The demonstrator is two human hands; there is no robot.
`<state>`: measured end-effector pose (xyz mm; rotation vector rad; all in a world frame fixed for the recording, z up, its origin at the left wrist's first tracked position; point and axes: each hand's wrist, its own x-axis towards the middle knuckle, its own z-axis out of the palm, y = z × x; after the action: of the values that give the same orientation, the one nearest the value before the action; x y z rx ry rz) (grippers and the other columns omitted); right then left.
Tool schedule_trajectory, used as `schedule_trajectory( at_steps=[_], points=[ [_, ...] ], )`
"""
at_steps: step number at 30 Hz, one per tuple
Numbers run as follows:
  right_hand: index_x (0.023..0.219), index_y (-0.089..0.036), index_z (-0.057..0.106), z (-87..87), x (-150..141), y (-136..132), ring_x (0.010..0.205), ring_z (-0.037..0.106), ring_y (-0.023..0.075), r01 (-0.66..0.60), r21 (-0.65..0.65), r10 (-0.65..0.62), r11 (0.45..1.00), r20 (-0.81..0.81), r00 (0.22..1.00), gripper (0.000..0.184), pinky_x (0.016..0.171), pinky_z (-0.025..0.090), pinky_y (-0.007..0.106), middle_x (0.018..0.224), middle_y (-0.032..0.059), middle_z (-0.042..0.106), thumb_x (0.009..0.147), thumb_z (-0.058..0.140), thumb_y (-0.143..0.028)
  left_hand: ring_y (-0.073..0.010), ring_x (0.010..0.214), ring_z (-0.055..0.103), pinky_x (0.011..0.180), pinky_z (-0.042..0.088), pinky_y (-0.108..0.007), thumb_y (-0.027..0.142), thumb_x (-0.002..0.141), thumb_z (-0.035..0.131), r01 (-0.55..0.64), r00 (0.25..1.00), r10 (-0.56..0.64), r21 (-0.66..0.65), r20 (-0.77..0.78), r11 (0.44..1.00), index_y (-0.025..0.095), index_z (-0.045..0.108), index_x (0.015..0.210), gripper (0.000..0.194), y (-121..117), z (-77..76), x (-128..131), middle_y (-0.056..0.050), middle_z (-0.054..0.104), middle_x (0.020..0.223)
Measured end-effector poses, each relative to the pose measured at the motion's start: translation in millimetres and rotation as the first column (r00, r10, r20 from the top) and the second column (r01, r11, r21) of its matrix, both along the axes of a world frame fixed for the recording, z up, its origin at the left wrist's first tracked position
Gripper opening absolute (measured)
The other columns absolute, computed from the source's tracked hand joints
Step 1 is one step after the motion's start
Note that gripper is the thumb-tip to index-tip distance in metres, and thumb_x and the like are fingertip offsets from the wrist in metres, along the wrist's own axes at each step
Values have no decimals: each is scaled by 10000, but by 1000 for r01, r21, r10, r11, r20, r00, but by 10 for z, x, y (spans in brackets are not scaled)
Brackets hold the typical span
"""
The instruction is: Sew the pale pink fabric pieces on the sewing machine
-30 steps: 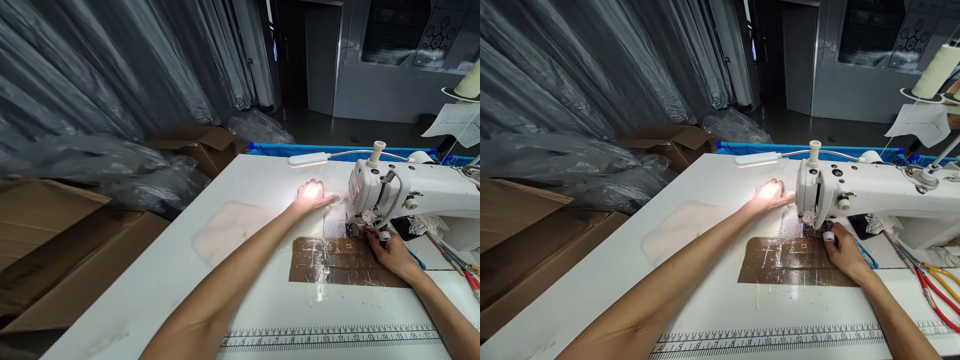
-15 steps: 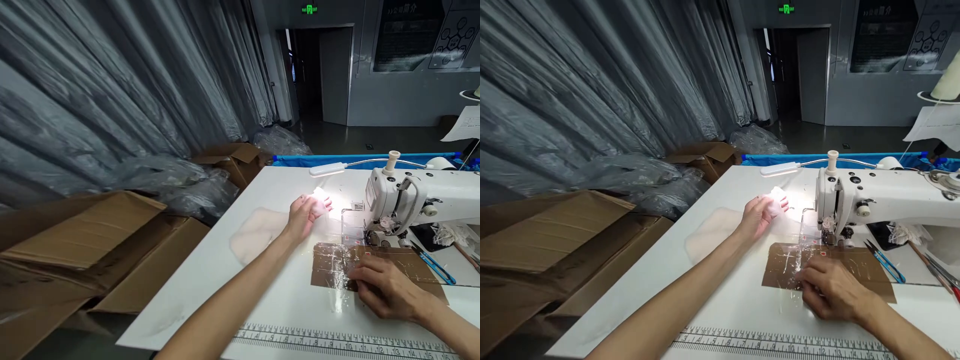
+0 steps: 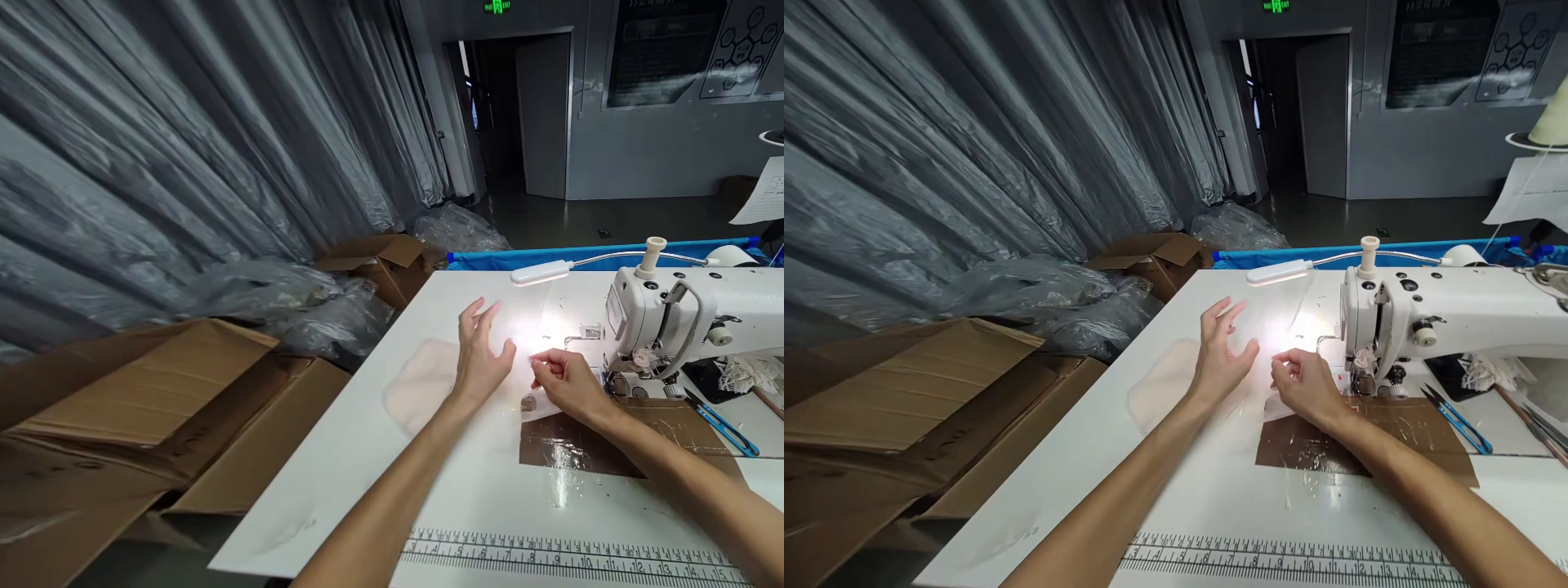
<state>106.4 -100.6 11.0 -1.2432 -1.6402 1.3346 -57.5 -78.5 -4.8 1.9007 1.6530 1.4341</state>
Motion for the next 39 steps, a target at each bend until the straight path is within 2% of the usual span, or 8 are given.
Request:
schedule_trajectory(
  at_steps=[3,5,7,14,20,27,33,39],
  points=[
    [947,-122,667,22,25,15,593,605,146,21,-28,-23,999,-97,995,269,615,456,260,591,-21,607,819,512,-301,-265,1271,527,993,500,-431,96,757,475,291,928,-297,-59,-225,955,233,577,1270,541,80,118,-21,-78,602,1328],
    [929,-132,658,16,42,31,562,570,138,33,-20,-35,999,-156,987,281,573,435,252,576,-36,579,786,501,-315,-237,1152,605,1001,482,-401,93,756,455,479,827,-512,-187,-231,858,211,567,1301,569,163,175,28,-58,696,1161],
    [959,-139,647,-4,62,52,543,539,135,68,15,-63,998,-199,978,318,549,416,248,567,-44,564,764,482,-329,-229,1049,639,980,476,-378,116,740,487,560,754,-619,-275,-223,781,189,569,1315,585,260,198,66,-42,725,1025],
    [1071,-154,643,-147,80,215,562,535,156,150,131,-142,980,-66,988,408,584,410,273,543,-57,533,744,511,-358,-141,633,522,695,449,-270,213,690,551,546,795,-590,-256,-143,798,134,673,1181,512,483,310,-189,31,577,653],
    [785,-170,691,-273,43,386,633,552,170,156,205,-142,966,-82,986,247,595,428,280,650,4,607,646,578,-339,-177,736,586,812,460,-313,389,731,681,607,778,-627,-289,29,740,118,644,1210,551,471,479,-326,-8,638,732],
    [690,-179,613,-260,41,413,672,553,164,200,220,-157,955,-195,968,182,646,462,281,691,18,620,626,534,-329,-227,934,659,923,497,-345,391,672,802,551,793,-607,-356,-59,755,137,660,1213,614,449,482,-228,-93,729,1026],
    [604,-187,578,-212,41,372,600,486,133,145,247,-92,958,-216,972,154,586,414,260,609,-8,563,661,564,-329,-189,774,658,851,519,-341,429,719,792,558,795,-606,-406,13,724,147,670,1192,564,399,498,-114,-35,722,778],
    [607,-182,646,-232,71,360,649,508,139,149,254,-95,956,-212,973,193,627,440,269,734,30,615,701,570,-332,-191,805,663,1008,454,-395,395,695,800,521,830,-556,-403,35,753,148,676,1174,553,406,511,-209,-11,712,736]
  ],
)
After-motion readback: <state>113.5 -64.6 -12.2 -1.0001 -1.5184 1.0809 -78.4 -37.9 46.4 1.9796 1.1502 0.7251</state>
